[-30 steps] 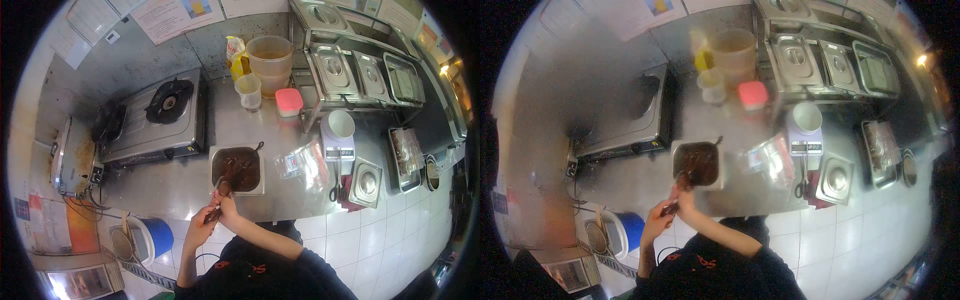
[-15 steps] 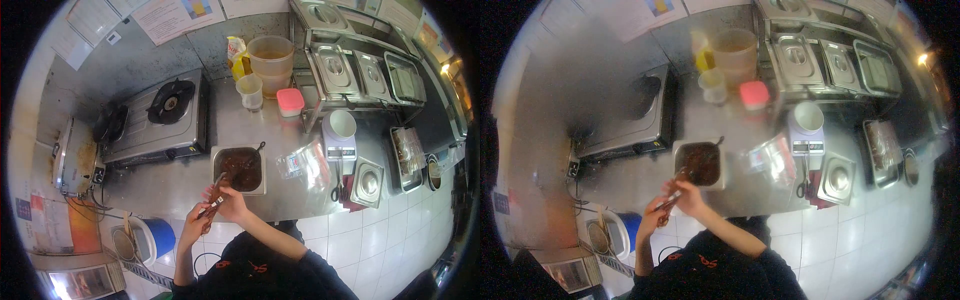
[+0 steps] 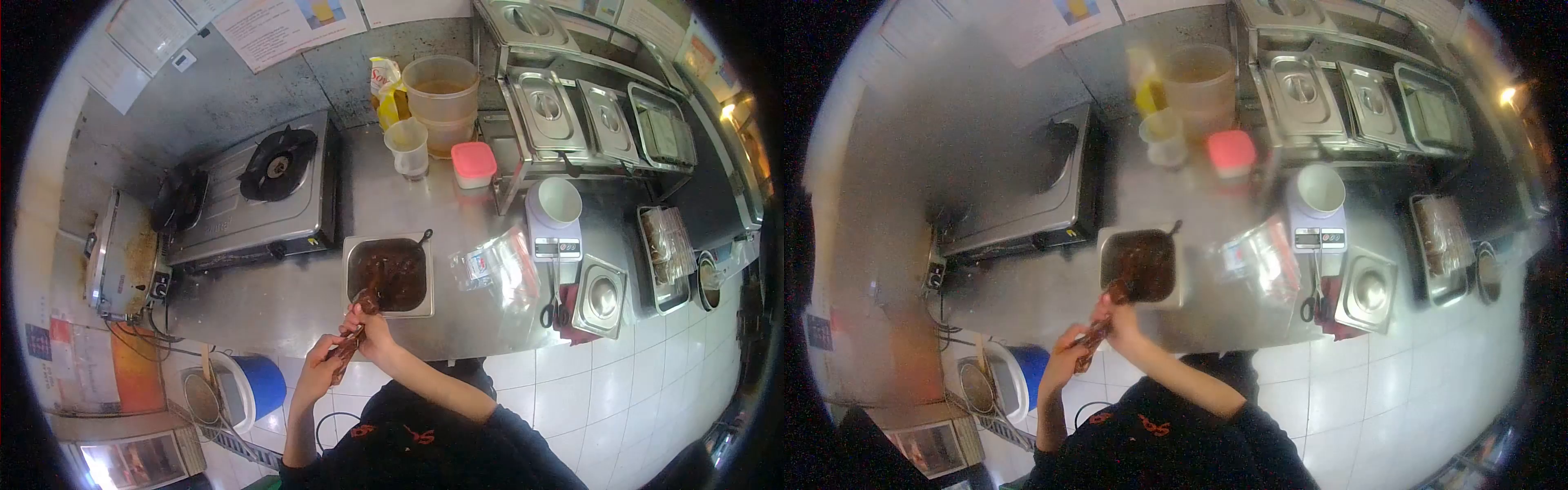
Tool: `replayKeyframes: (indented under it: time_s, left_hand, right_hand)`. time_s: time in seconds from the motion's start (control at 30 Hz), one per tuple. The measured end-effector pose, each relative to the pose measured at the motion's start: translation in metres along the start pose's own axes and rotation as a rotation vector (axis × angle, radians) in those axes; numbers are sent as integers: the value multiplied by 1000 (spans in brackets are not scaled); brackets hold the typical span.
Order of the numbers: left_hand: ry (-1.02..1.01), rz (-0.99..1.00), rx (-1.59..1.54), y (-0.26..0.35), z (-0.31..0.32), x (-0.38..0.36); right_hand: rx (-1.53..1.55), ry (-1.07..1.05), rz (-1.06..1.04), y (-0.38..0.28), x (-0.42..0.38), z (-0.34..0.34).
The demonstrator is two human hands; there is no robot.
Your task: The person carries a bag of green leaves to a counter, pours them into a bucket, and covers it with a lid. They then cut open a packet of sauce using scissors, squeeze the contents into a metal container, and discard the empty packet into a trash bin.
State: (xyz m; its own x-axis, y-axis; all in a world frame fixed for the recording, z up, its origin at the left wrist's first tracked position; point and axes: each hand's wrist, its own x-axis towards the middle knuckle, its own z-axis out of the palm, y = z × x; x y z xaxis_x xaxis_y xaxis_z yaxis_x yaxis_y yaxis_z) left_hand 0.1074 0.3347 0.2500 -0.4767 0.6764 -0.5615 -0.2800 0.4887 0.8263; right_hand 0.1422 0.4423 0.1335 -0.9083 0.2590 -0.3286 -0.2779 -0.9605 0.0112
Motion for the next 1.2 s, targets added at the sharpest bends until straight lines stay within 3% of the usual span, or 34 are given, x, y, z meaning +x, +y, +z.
replayKeyframes:
  time_s: [0.17,0.4,0.47,0.6,0.67,0.83,0.9,0.93,1.0,1.07,1.13,1.2]
  left_hand:
    - [-16,17,45,3,4,0]
    - [-13,-2,64,-2,3,1]
    - [4,3,73,-1,3,1]
    - [32,13,-34,-6,-4,6]
    - [20,5,-151,-12,-6,10]
    - [7,57,-322,-18,-5,10]
    - [-20,42,15,-14,-7,-1]
    - [-16,42,12,-13,-11,-5]
    - [157,329,823,-12,-18,-13]
    - [209,376,938,2,-4,-22]
    - [265,419,1052,1,14,-23]
    - [425,297,1075,-12,24,-10]
  right_hand:
    - [12,191,-11,0,-2,8]
    - [-51,253,-2,1,2,3]
    - [-12,84,-12,0,4,-1]
    - [-217,149,-10,-11,-15,18]
    - [-124,-35,45,-8,-21,12]
    - [-298,-108,42,-10,-27,3]
    - [-380,-103,35,-5,-25,-3]
    - [-471,-50,-69,1,-25,-2]
    - [-563,1,-168,7,-25,-3]
    - [-693,80,-375,10,-29,5]
    - [-727,141,-384,17,-26,4]
    - [-761,201,-401,18,-22,2]
